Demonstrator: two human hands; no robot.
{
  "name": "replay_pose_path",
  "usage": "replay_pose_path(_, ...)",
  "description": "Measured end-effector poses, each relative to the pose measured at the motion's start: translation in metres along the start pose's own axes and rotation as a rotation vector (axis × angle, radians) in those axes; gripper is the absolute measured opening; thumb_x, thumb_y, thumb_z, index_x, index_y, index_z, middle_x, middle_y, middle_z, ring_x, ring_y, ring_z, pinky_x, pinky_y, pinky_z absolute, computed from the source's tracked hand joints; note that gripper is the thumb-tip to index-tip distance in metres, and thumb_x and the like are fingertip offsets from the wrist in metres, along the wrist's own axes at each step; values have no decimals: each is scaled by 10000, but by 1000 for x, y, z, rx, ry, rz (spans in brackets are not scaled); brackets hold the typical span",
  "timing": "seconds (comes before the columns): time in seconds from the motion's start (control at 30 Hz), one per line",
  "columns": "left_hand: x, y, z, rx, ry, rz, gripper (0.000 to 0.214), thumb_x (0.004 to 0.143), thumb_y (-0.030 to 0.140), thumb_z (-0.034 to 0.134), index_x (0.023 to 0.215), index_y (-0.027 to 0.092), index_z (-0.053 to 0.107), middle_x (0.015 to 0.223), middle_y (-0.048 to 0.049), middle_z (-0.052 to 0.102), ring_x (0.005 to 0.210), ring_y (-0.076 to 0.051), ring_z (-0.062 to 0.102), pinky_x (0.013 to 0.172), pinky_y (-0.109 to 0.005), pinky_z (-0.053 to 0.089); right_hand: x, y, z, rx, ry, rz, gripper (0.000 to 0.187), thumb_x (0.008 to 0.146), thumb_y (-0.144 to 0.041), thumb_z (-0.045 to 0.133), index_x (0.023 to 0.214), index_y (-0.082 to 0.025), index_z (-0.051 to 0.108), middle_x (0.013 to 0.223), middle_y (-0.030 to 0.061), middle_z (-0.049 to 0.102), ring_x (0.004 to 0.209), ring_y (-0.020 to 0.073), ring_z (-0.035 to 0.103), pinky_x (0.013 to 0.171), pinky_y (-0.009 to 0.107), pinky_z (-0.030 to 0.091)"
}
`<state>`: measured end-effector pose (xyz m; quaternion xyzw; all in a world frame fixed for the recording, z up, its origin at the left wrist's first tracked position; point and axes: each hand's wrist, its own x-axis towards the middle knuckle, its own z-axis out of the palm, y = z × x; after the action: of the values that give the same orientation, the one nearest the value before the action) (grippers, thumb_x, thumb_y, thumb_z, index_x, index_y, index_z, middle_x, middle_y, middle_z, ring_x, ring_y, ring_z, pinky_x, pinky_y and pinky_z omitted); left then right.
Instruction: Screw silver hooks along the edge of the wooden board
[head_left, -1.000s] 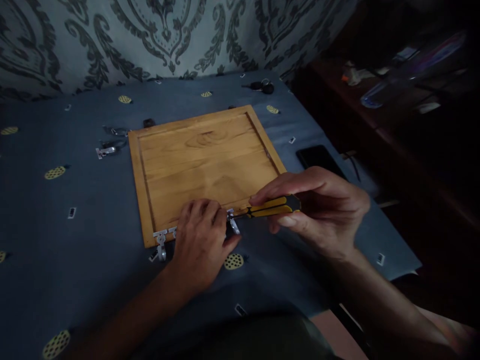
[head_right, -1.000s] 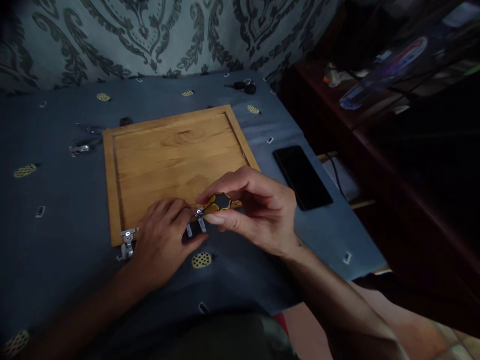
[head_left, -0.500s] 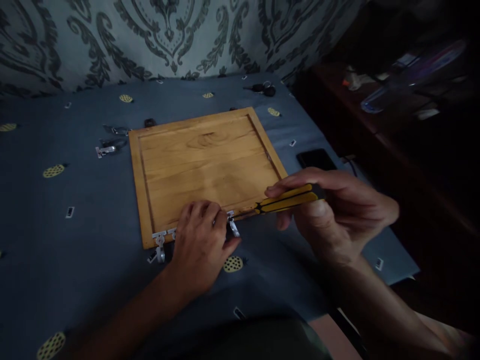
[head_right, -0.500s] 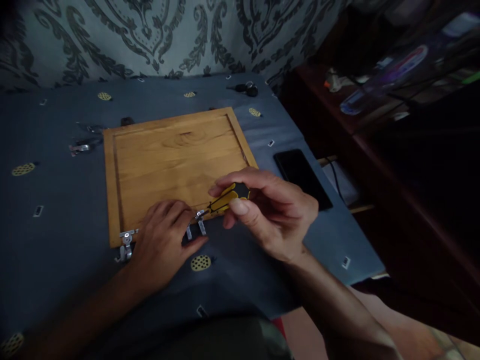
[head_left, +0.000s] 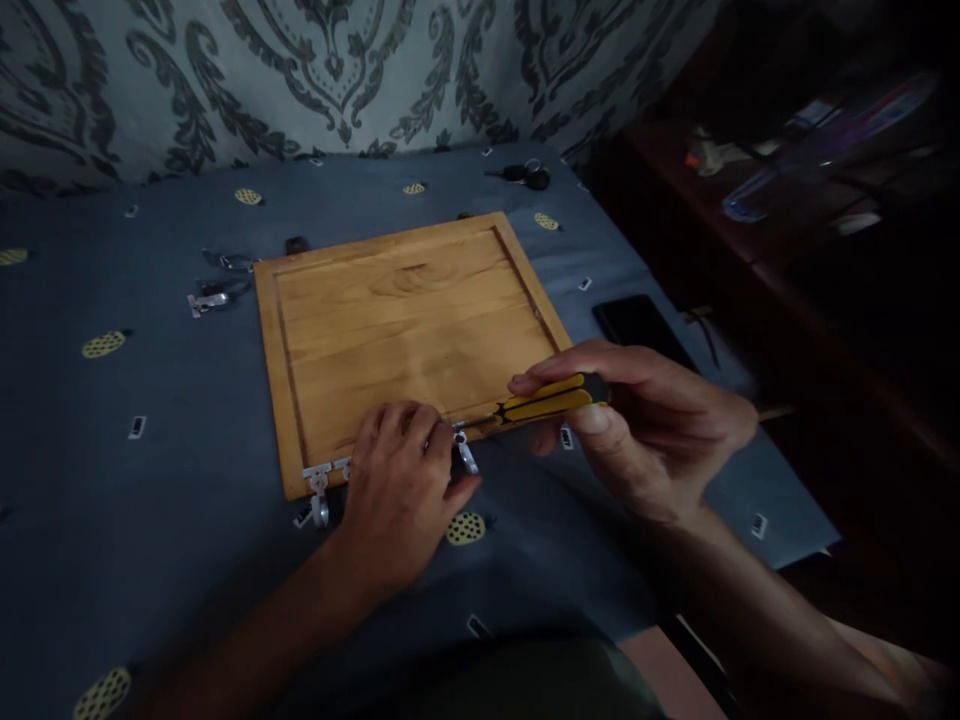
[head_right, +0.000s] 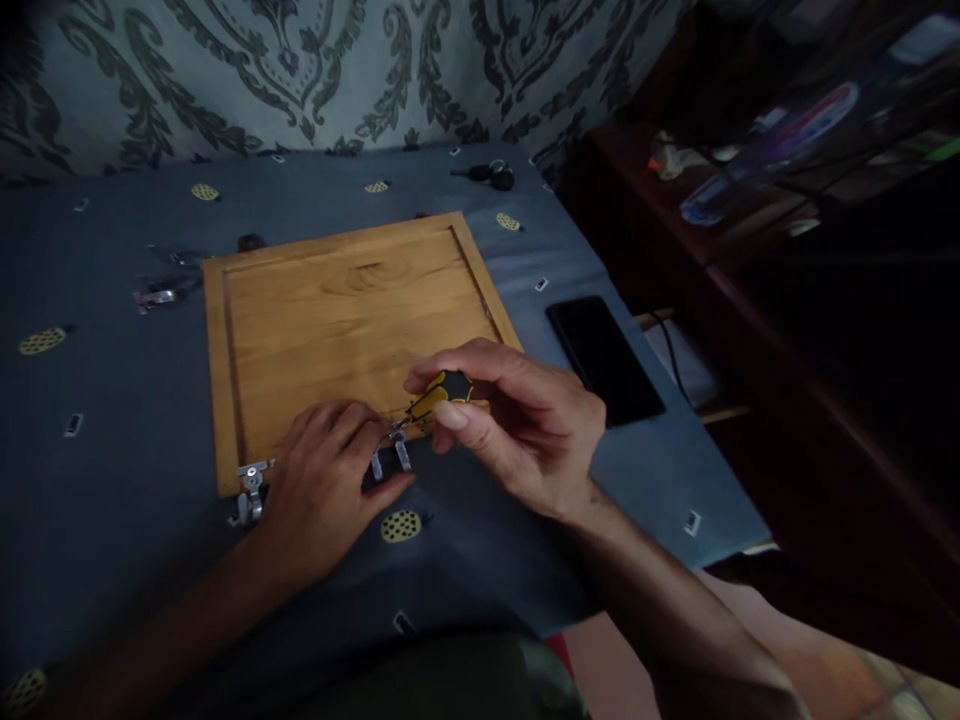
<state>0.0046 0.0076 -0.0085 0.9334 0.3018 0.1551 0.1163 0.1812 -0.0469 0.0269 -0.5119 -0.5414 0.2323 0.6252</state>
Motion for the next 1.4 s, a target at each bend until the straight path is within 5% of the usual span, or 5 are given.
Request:
replay_pose_path(0.23,0,0,0,11,-13,-5,298,772,318,839,948,138,678,1004,-85,697,987,-286,610,925,-465,511,0,2,-1,8,-45,0,199,878,-293,737,1070,-250,770,933,43,779,529,122,672,426,255,548)
replay_pose_path(0.47,0,0,1,19,13,4,335,740,319,863,943,129,677,969,-81,693,963,-292,619,905,-465,523,2,9,0,46,-30,-110,260,753,-261,861,987,-273,747,849,22,788,789,211,755,555,298,588)
replay_pose_path(0.77,0,0,0,10,3,7,311,759,310,847,938,123,676,970,-89,692,979,-293,618,920,-475,522,0,7,-1,87,-92,-23,290,884,-298,729,1172,-278,741,972,37,773,739,158,728,470,238,561)
replay_pose_path(0.9,0,0,-1,8,-22,3,285,779,297,827,951,130,673,984,-93,690,992,-297,611,924,-483,516,1,6,-1,57,-102,-24,247,874,-267,735,1119,-284,765,959,29,777,575,115,665,453,245,550)
replay_pose_path(1.4,0,0,-1,17,-4,9,305,776,316,835,951,123,678,978,-92,692,985,-302,619,921,-477,519,2,7,1,15,-14,-43,196,772,-247,839,956,-229,773,830,27,766,617,135,688,458,225,555)
